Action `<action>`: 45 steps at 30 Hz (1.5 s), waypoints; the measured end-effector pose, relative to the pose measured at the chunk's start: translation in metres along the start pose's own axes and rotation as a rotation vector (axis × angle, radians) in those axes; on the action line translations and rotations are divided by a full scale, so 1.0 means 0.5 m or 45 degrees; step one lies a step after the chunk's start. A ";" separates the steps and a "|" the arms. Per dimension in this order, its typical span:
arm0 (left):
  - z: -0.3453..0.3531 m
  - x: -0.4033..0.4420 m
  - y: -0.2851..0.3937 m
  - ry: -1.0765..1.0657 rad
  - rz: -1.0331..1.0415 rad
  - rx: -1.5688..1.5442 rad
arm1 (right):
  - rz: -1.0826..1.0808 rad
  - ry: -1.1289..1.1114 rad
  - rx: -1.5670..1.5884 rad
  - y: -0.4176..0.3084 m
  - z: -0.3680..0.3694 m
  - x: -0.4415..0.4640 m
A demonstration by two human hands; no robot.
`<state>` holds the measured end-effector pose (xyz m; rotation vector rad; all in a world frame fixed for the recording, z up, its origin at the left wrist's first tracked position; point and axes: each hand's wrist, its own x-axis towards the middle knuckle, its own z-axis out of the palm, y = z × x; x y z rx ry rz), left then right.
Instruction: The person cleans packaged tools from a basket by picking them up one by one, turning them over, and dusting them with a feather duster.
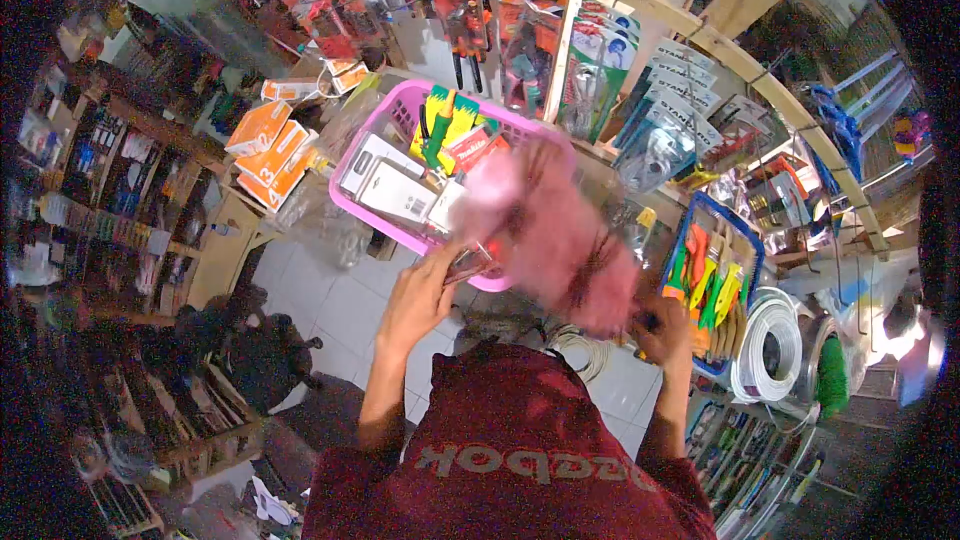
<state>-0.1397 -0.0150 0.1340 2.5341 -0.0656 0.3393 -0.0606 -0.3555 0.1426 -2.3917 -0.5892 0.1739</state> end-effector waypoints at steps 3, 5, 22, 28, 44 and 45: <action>-0.022 0.017 -0.003 0.002 0.038 -0.071 | -0.122 0.141 -0.010 -0.031 0.003 0.001; -0.037 0.026 -0.006 0.007 0.051 -0.138 | 0.162 0.137 -0.042 -0.002 0.018 0.012; -0.070 0.041 -0.065 -0.099 0.127 -0.243 | 0.017 0.457 0.362 -0.186 0.148 0.103; -0.082 0.047 -0.083 -0.113 0.017 -0.172 | -0.381 0.495 0.155 -0.256 0.171 0.116; -0.111 0.031 -0.181 0.034 -0.032 -0.133 | -0.187 0.613 -0.021 -0.130 0.198 0.015; -0.111 0.033 -0.182 0.041 -0.024 -0.149 | -0.196 0.663 0.025 -0.107 0.201 0.006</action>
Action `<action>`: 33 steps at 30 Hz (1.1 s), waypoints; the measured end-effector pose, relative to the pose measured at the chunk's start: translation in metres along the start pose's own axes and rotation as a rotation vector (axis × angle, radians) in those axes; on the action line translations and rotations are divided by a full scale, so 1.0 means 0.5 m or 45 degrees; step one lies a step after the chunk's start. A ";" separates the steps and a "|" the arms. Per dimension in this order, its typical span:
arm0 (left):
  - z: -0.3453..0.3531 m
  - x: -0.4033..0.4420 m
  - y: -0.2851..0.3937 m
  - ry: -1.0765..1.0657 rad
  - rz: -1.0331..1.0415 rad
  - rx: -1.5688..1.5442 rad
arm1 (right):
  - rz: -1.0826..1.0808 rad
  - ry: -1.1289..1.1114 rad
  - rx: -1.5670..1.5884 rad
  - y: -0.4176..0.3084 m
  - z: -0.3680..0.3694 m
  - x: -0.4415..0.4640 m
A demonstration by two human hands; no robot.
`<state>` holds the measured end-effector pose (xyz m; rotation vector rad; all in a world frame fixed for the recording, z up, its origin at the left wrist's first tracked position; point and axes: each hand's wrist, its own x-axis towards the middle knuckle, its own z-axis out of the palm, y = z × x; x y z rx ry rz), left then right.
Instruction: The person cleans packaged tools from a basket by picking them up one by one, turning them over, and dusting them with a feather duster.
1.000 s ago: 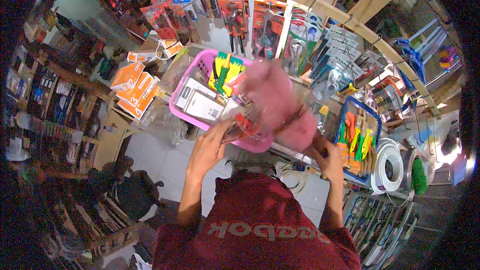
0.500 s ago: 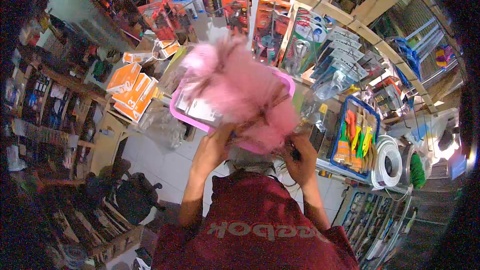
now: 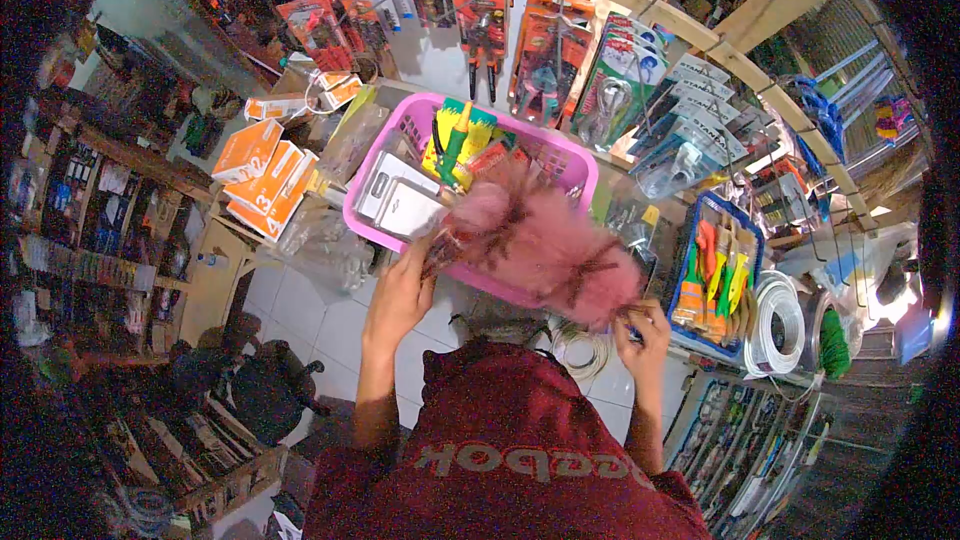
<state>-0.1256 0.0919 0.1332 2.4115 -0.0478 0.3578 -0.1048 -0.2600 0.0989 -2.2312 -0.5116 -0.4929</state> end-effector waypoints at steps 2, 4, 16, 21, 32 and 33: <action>0.001 0.001 -0.002 -0.009 -0.038 -0.061 | -0.004 -0.068 -0.100 0.045 -0.035 -0.020; 0.001 0.001 -0.002 -0.038 -0.127 -0.149 | -0.012 -0.092 -0.231 0.054 -0.061 -0.017; 0.061 0.020 0.054 -0.039 0.158 -0.036 | -0.102 0.267 -0.040 -0.033 -0.010 0.038; 0.054 0.023 0.052 -0.097 0.097 -0.068 | -0.140 0.131 -0.152 0.044 -0.045 -0.005; 0.042 0.046 0.097 -0.108 0.189 -0.129 | -0.035 0.195 -0.022 0.040 -0.049 -0.002; 0.042 0.048 0.097 -0.083 0.232 -0.132 | 0.023 0.075 0.036 0.037 -0.048 0.002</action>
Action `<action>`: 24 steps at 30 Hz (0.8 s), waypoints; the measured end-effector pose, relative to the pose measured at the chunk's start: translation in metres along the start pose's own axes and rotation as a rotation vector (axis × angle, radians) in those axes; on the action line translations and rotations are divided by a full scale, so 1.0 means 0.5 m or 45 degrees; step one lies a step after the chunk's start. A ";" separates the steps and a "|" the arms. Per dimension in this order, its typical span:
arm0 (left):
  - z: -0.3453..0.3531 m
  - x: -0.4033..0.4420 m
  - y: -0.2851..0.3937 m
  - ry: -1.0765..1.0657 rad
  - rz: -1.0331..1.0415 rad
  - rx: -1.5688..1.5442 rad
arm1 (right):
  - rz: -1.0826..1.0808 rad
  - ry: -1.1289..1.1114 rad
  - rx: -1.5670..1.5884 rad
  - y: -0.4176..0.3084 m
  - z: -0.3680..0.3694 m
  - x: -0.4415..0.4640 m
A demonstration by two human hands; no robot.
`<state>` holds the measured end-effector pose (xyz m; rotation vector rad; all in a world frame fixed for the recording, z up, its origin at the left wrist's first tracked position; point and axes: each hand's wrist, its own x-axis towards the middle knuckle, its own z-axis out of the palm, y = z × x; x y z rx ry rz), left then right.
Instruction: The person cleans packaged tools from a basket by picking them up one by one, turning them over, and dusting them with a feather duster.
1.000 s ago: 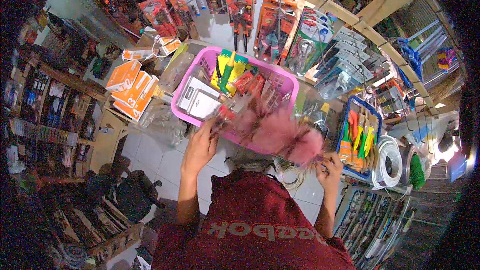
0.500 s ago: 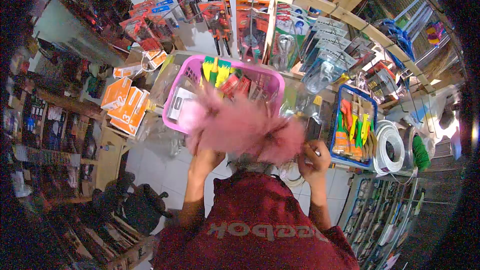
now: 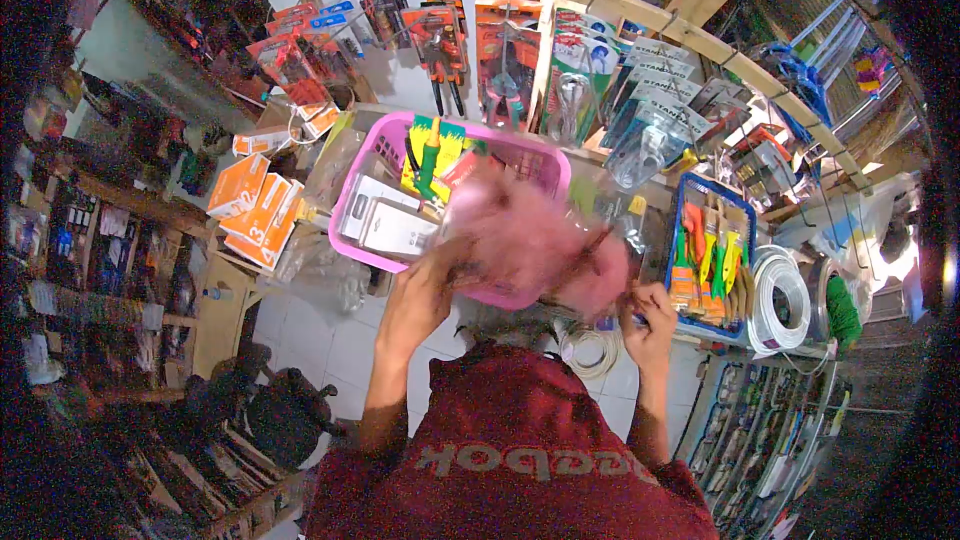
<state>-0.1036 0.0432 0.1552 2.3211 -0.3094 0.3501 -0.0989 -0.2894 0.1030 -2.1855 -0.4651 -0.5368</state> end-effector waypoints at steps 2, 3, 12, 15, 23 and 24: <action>-0.005 0.002 0.010 0.029 -0.033 0.009 | 0.168 0.086 -0.056 0.001 0.002 0.007; -0.007 0.001 0.016 0.046 -0.055 0.013 | 0.250 0.099 -0.105 0.004 -0.002 0.009; -0.001 -0.006 0.027 0.023 0.000 0.073 | 0.344 -0.054 -0.106 0.020 0.007 0.014; 0.002 -0.019 0.041 0.005 -0.236 -0.046 | 0.307 -0.030 0.005 0.022 0.004 0.021; 0.074 -0.038 0.036 0.261 -0.588 -1.030 | 0.358 -0.106 -0.017 0.058 0.058 0.009; 0.080 -0.036 0.038 0.339 -0.664 -1.168 | 0.356 -0.054 0.092 0.076 0.064 0.002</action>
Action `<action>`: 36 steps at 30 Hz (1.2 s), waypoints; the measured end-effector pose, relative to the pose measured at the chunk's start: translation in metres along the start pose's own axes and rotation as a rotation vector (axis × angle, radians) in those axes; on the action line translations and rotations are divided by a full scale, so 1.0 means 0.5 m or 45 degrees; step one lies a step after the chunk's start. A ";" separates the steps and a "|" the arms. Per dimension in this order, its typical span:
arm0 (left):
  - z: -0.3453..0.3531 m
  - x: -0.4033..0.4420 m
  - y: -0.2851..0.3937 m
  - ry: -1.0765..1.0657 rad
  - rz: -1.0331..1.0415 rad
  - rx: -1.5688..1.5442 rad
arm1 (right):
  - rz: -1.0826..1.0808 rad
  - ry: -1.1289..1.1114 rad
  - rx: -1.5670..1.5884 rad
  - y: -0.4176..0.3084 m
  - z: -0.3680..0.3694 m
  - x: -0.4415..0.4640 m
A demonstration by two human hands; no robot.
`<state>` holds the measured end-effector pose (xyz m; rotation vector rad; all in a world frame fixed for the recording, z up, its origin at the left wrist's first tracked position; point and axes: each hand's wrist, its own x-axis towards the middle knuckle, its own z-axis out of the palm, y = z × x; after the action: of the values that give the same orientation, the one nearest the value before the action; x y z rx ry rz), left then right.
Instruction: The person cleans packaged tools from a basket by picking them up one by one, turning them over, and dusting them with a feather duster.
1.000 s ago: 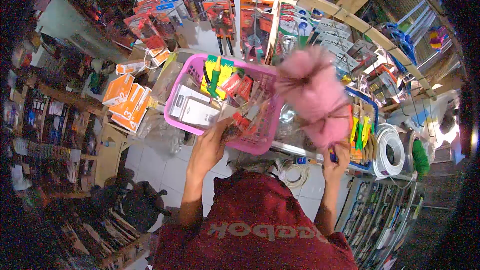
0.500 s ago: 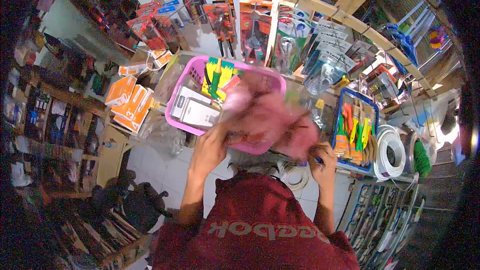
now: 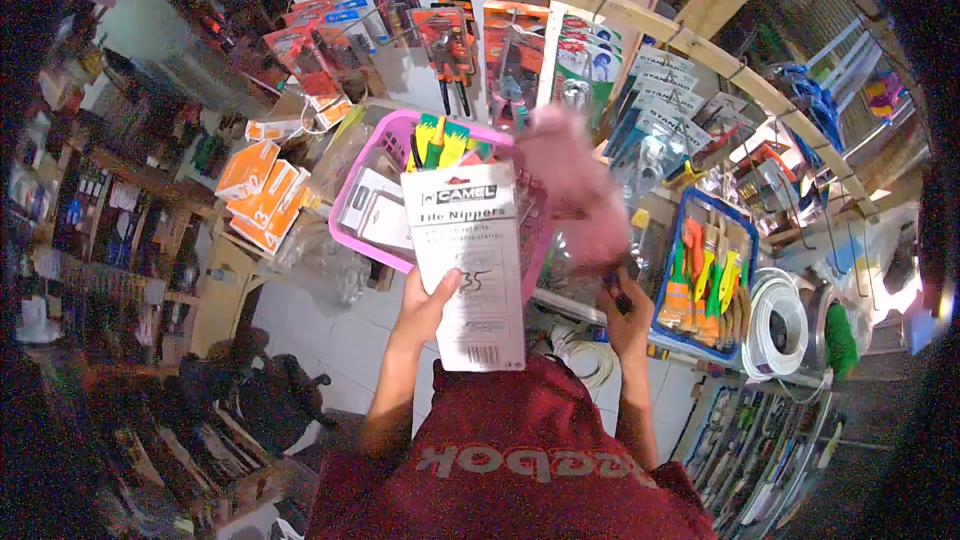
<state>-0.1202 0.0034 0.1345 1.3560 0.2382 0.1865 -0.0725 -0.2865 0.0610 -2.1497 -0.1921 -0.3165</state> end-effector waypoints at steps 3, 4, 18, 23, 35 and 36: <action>0.015 0.011 0.001 0.073 -0.199 -0.300 | -0.036 -0.081 0.232 0.041 -0.016 -0.020; 0.016 0.017 -0.009 0.067 -0.235 -0.372 | -0.078 -0.224 0.235 0.027 -0.046 -0.026; 0.122 -0.004 -0.067 -0.228 -0.507 -0.807 | 0.050 -0.577 0.265 0.071 -0.189 0.044; 0.166 -0.036 -0.055 -0.171 -0.642 -0.877 | -0.121 -0.907 0.338 0.086 -0.217 0.043; 0.178 -0.063 -0.129 -0.140 -0.569 -1.308 | -0.234 -0.623 0.195 0.104 -0.196 0.080; 0.177 -0.064 -0.124 -0.113 -0.556 -1.302 | -0.049 -0.561 0.195 0.101 -0.188 0.080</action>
<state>-0.1268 -0.1013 0.0929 0.2789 0.2993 -0.1192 -0.0356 -0.3918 0.0840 -2.0389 -0.4918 0.1518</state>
